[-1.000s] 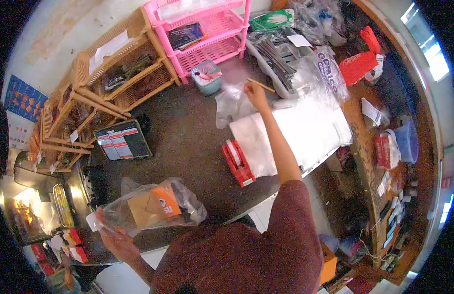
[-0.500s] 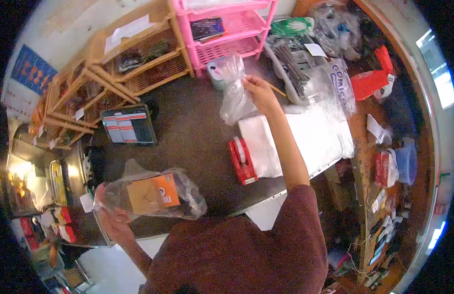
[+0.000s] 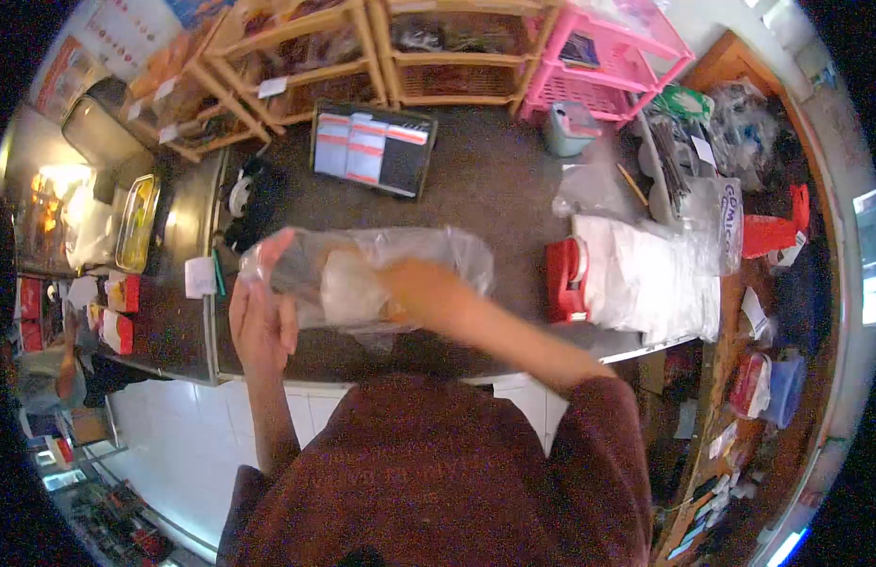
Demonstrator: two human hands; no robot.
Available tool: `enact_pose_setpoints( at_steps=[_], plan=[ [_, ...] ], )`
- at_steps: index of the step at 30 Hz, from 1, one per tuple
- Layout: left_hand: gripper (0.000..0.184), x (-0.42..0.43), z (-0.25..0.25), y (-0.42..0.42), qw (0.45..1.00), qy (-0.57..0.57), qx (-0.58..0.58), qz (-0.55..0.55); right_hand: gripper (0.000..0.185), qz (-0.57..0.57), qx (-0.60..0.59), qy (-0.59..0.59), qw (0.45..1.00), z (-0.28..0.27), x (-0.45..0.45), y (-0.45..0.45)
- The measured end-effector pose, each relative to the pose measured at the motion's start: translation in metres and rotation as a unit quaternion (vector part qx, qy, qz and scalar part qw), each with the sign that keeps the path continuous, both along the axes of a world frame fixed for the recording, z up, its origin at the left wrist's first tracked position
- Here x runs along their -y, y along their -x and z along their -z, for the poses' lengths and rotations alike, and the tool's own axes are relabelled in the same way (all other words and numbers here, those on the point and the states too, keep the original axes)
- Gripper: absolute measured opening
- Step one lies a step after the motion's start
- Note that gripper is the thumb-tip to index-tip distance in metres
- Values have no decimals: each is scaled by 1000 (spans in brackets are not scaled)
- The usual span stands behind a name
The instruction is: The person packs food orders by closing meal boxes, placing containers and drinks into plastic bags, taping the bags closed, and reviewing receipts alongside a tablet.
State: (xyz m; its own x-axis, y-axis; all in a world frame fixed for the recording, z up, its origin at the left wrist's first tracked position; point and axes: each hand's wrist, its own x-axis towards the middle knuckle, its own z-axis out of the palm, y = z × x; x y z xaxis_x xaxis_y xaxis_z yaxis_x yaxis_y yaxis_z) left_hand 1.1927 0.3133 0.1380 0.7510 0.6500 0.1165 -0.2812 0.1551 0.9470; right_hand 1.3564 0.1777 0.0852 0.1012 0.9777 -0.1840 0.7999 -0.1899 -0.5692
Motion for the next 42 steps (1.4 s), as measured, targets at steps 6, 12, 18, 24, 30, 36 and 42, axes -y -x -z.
enact_pose_setpoints(
  at_steps=[6, 12, 18, 24, 30, 36, 42],
  plan=[
    [38, -63, 5, 45, 996, 18, 0, 88, 30, -75, 159, 287, 942, -23, -19, 0],
    [36, -121, -11, 75, 993, -54, -23, 105, 37, -77, 197, 201, 956, -114, -49, 51],
    [37, -156, -53, 92, 989, -88, -53, 109, 49, 55, 71, -124, 988, -157, -132, 94],
    [38, -259, -108, 96, 924, -380, -25, -39, 38, -72, 132, -295, 943, -214, -270, 89],
    [35, -350, -165, 149, 914, -342, -70, -204, 38, -36, 248, -327, 911, -286, -359, 89],
    [42, -460, -118, 184, 962, -243, -123, -2, 39, -119, 392, -218, 886, -202, -467, 100],
    [41, -512, -13, 194, 973, -178, -145, 14, 30, 55, 302, -192, 932, -85, -518, 160]
  ],
)
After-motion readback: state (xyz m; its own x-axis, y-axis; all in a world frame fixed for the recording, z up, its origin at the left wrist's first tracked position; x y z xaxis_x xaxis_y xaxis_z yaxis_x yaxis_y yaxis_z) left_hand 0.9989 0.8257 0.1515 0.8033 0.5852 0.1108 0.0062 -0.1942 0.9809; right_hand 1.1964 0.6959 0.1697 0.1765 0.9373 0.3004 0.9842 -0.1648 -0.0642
